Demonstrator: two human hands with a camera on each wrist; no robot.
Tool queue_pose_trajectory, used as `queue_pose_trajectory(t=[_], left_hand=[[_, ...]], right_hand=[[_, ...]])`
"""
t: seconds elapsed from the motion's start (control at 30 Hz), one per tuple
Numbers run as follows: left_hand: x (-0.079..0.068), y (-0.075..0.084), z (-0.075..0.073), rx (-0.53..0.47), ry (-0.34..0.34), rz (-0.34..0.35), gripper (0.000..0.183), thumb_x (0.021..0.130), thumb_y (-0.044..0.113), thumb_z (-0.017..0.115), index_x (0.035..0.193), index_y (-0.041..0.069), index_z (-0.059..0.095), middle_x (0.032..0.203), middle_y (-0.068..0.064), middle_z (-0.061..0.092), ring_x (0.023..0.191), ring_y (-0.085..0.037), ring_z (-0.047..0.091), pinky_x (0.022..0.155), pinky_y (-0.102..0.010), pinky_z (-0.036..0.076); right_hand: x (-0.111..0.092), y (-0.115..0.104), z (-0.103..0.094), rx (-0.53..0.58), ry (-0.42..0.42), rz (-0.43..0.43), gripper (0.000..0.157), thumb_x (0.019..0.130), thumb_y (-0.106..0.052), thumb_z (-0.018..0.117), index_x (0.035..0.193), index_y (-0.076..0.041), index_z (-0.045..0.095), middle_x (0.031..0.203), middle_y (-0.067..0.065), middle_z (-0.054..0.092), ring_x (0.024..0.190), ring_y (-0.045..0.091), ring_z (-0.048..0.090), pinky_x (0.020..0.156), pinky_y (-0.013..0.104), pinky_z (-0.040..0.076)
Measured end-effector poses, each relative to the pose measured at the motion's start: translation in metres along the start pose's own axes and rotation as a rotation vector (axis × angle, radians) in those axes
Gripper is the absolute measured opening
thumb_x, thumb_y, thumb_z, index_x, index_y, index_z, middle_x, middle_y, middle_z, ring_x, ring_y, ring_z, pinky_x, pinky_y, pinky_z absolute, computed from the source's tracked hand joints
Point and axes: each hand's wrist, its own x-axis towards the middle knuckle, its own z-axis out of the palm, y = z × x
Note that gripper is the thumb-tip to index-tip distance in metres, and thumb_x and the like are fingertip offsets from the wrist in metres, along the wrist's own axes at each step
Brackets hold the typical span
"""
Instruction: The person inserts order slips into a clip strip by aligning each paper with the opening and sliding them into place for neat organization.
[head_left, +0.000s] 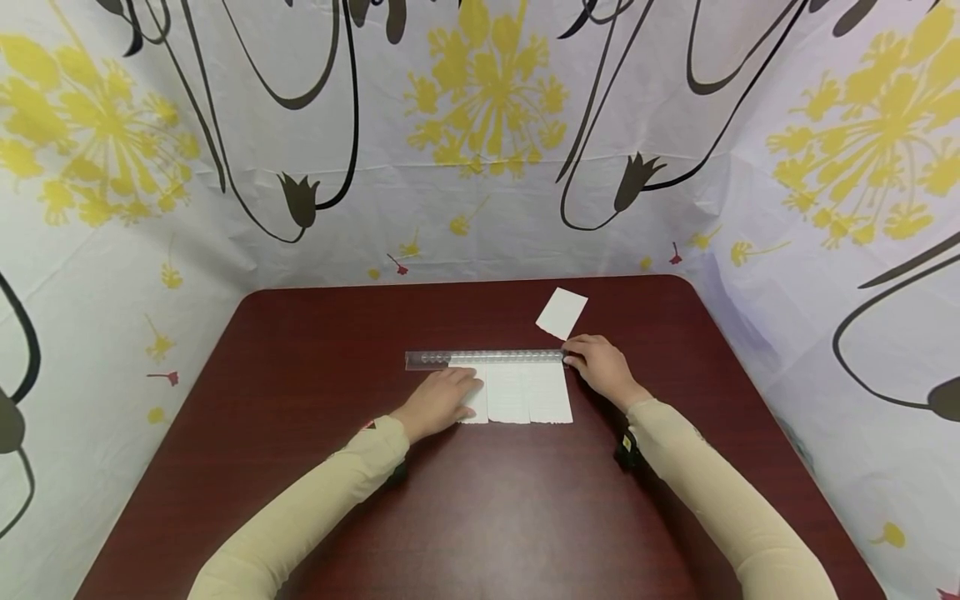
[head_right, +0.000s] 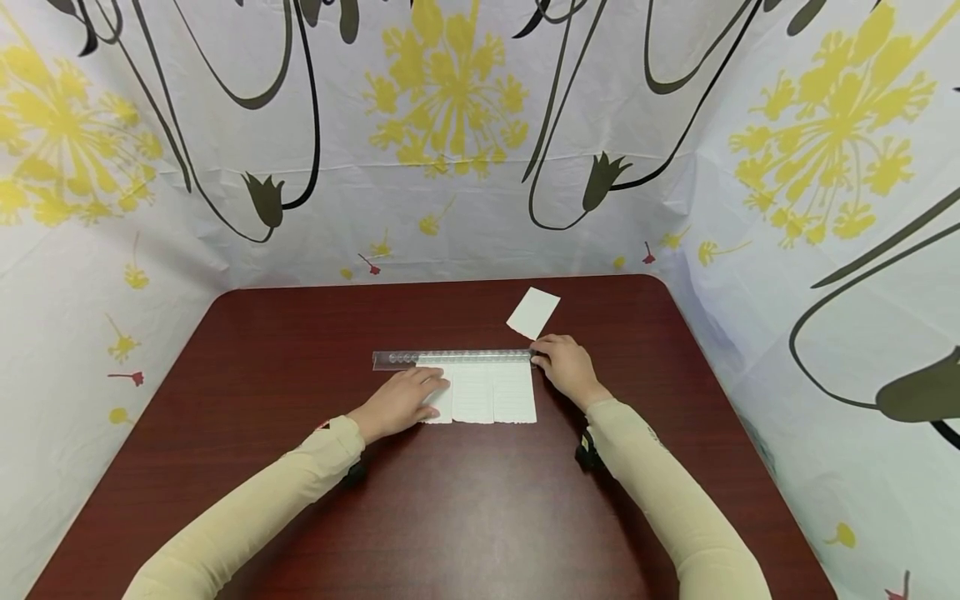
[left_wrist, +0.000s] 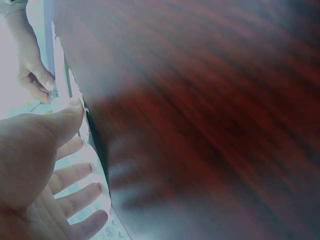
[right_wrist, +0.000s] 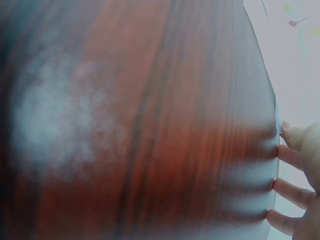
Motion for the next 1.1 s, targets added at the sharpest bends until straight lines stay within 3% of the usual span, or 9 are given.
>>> queue_pose_trajectory(t=[0.33,0.7,0.87,1.1], left_hand=[[0.002,-0.001,-0.005,0.012,-0.037,0.003,0.058,0.091,0.041,0.068,0.14,0.013,0.055,0.149,-0.009,0.052,0.139,-0.029,0.048,0.115,-0.048,0.04],[0.015,0.0,-0.032,0.009,-0.029,0.0,0.059,0.092,0.039,0.069,0.143,0.015,0.052,0.152,-0.008,0.049,0.141,-0.027,0.046,0.116,-0.049,0.04],[0.02,0.003,-0.031,0.007,-0.051,-0.002,0.059,0.093,0.04,0.066,0.145,0.015,0.05,0.151,-0.008,0.049,0.141,-0.027,0.046,0.116,-0.048,0.039],[0.038,0.011,-0.033,-0.027,-0.024,-0.015,0.059,0.095,0.038,0.065,0.144,0.01,0.05,0.147,-0.008,0.052,0.136,-0.028,0.05,0.114,-0.046,0.041]], right_hand=[[0.0,0.0,0.002,0.0,-0.004,0.015,0.027,0.095,-0.021,0.066,0.12,-0.011,0.07,0.122,0.01,0.069,0.122,0.035,0.058,0.091,0.056,0.053],[-0.001,-0.001,0.001,0.007,-0.001,0.015,0.027,0.095,-0.021,0.066,0.12,-0.011,0.071,0.122,0.01,0.069,0.121,0.035,0.058,0.092,0.056,0.053],[-0.001,0.0,0.002,0.007,-0.007,0.014,0.027,0.096,-0.02,0.065,0.12,-0.011,0.07,0.123,0.011,0.069,0.122,0.036,0.058,0.091,0.057,0.053],[0.0,0.0,0.0,0.004,-0.01,0.011,0.027,0.096,-0.022,0.065,0.12,-0.011,0.07,0.123,0.01,0.069,0.122,0.036,0.058,0.091,0.056,0.053]])
